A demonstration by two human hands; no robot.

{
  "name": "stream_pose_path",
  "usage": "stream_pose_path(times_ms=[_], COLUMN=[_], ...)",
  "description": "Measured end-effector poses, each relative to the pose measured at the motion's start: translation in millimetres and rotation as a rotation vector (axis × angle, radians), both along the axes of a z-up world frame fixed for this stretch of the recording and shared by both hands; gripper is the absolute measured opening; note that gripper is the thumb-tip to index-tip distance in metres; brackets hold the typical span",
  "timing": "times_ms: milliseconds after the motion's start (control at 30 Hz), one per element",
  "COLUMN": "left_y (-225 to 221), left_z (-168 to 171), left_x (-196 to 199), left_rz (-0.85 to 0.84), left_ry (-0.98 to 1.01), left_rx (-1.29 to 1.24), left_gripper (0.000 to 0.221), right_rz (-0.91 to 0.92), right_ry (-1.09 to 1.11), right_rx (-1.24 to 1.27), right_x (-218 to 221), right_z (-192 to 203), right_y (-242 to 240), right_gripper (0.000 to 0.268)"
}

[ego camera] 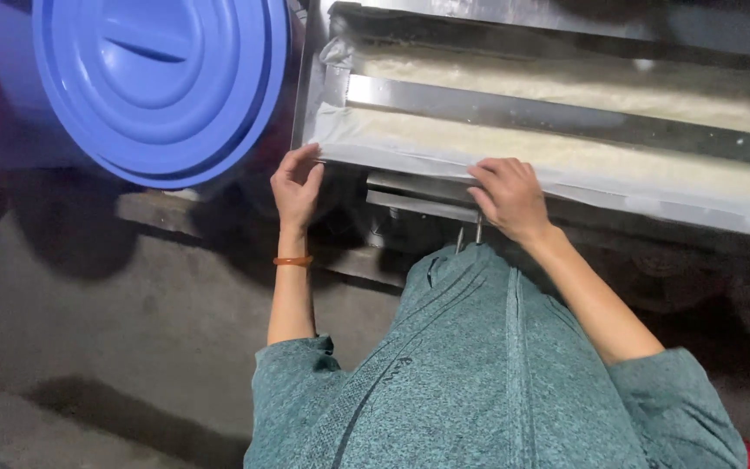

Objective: Pouring a white liquid mixture into a long rectangular mold and smoothing a liner over it using a scoop and hands.

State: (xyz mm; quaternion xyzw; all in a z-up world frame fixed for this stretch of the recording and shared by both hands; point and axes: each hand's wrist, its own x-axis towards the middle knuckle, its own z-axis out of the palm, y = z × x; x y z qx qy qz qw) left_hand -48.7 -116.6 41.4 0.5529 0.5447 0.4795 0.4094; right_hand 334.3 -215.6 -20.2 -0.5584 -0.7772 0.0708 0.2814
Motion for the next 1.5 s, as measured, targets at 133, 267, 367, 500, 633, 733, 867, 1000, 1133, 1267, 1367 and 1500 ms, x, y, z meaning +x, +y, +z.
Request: stream_pose_path(times_ms=[133,267,367,500,633,733,867,1000,1133,1267,1367,1500], left_y=[11,16,16,19,14,20,34,37,76,92,86,72], left_z=[-16,-22,-31,-30,-39,-33,-36,-22,-27,-30,-30,-17], left_x=[-9,-9,-23,-31,-28,-13,-11,27,87,107,99,67], left_rz=[0.043,0.125,0.121,0.103,0.223,0.325,0.465,0.373,0.333,0.313,0.317,0.364], left_ry=[0.484,0.553,0.648,0.688,0.692,0.597,0.543,0.55,0.628,0.732,0.82,0.945], left_rx=[0.339,0.387,0.423,0.463,0.336,0.224,0.148,0.2,0.257,0.293,0.304,0.327], left_gripper=[0.015,0.007,0.005,0.007,0.005,0.011,0.017,0.011,0.015,0.018,0.021,0.025], right_rz=[0.028,-0.096,-0.145,-0.329,-0.573,-0.694,-0.922,-1.145,-1.539,-1.723,-1.876,-1.719], right_ry=[-0.085,-0.183,-0.232,-0.283,-0.496,-0.511,-0.535,-0.612,-0.551,-0.102,0.16,0.213], right_rx=[0.126,0.305,0.324,0.349,0.208,0.185,0.069,-0.007,0.054,0.43,0.653,0.842], right_x=[-30,-17,37,152,270,344,438,526,595,616,653,683], right_z=[-9,-23,21,6,14,21,14,-9,-41,-46,-106,-97], right_y=[22,30,3,-58,-139,-176,-223,-274,-313,-326,-356,-356], right_gripper=[0.032,0.01,0.016,0.036,0.017,0.011,0.019,0.027,0.022,0.033,0.035,0.019])
